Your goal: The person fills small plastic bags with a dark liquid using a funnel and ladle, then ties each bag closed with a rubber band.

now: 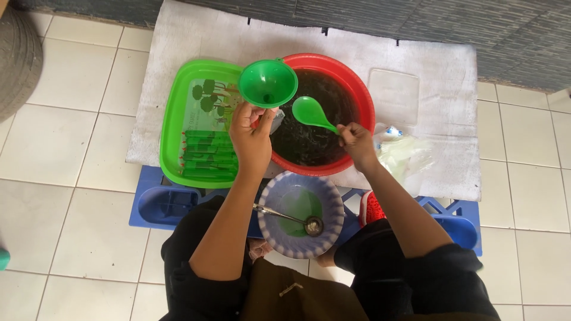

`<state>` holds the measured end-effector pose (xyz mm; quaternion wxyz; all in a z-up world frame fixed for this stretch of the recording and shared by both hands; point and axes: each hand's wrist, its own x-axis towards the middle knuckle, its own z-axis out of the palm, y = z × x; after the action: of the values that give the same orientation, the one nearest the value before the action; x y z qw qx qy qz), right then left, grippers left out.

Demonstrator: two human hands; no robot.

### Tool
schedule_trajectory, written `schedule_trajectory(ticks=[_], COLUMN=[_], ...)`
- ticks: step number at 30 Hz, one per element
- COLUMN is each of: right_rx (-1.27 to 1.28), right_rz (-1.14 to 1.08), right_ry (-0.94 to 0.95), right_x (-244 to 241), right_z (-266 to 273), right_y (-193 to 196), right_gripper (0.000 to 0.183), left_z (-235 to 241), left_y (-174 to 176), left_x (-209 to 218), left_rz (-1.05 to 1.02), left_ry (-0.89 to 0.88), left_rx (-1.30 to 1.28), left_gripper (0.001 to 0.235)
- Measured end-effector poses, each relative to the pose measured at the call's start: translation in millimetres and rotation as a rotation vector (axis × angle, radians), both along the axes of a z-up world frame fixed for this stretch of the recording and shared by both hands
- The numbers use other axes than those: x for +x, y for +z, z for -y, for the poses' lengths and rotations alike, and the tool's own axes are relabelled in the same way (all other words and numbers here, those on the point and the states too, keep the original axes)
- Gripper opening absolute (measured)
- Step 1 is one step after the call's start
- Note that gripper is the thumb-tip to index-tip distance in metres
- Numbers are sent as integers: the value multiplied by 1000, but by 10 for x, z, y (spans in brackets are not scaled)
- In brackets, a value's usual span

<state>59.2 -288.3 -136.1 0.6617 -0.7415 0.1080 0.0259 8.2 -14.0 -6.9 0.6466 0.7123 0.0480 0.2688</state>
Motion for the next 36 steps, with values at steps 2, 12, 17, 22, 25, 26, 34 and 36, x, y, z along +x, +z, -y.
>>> schedule_trajectory(ticks=[2,12,17,22,25,26,34,36], right_rx=[-40,-114,-90,-117,-137,-166,-283,-384], right_rz=[28,142,208,258,275,287,296,306], right_ry=[-30,-149,-158,-177,-166,-137,-13,41], right_x=[-71,-133,-114,-194,-256,-290,-495,-526], right_z=[43,168,115,91,104,107,109,116], right_y=[288,896,1158,1452,1600,1667,1883,1908], right_gripper=[31,32,33,34,34,34,35,33], left_z=[21,225,265,335,382,396,433,454], left_y=[-35,-103,-160,-174,-154,-115,-128,-112], left_x=[9,-49,-1,-40,-74,-88,-91,-80], left_rz=[-30,-169,-185,-211,-222,-217,-176,-147], left_ry=[-12,-120,-110,-123,-132,-138,-159,-182], left_rx=[10,55,116,150,175,170,140,105], left_gripper=[25,21,21,19,20,19,17,20])
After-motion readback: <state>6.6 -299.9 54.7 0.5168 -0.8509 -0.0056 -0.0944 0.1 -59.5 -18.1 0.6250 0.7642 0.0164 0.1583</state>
